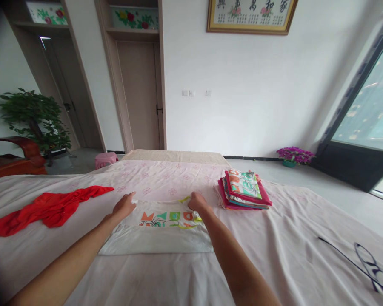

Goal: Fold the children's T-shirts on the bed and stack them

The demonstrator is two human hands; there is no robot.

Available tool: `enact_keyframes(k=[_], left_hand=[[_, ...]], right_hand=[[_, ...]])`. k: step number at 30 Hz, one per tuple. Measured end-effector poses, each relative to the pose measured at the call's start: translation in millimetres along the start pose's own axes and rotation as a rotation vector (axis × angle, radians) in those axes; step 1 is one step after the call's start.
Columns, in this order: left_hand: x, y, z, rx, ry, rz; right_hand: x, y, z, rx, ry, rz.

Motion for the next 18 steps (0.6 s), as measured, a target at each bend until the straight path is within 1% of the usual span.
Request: enact_keyframes(k=[3, 7, 11, 15, 18], left_hand=[[1.8, -0.5, 6.0, -0.036, 0.034, -0.017], [-8.8, 3.6, -2.1, 0.025, 0.053, -0.067], [-21.8, 21.7, -26.6, 0.126, 0.009, -0.105], [-26.4, 42.6, -56.4, 0.205, 0.010, -0.087], [-31.8, 46.6, -74.5, 0.255, 0.011, -0.056]], right_hand=[[-0.1, 2.1, -2.6, -0.006, 0.023, 0.013], [-13.4, 6.2, -20.3, -0.081, -0.029, 0.007], [-23.4, 7.1, -54.9, -0.189, -0.061, -0.035], [-25.7, 9.8, -85.3, -0.329, 0.016, -0.153], [-30.3, 13.3, -94.9, -0.342, 0.049, -0.182]])
Point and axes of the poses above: each hand's wrist, its own z-axis towards the middle knuckle, its own x-axis out of the palm, y = z × x, the point moved 3 cm from there along z, towards the middle knuckle, and after that the axes turned 12 degrees about -x, right-handed, at the moved point
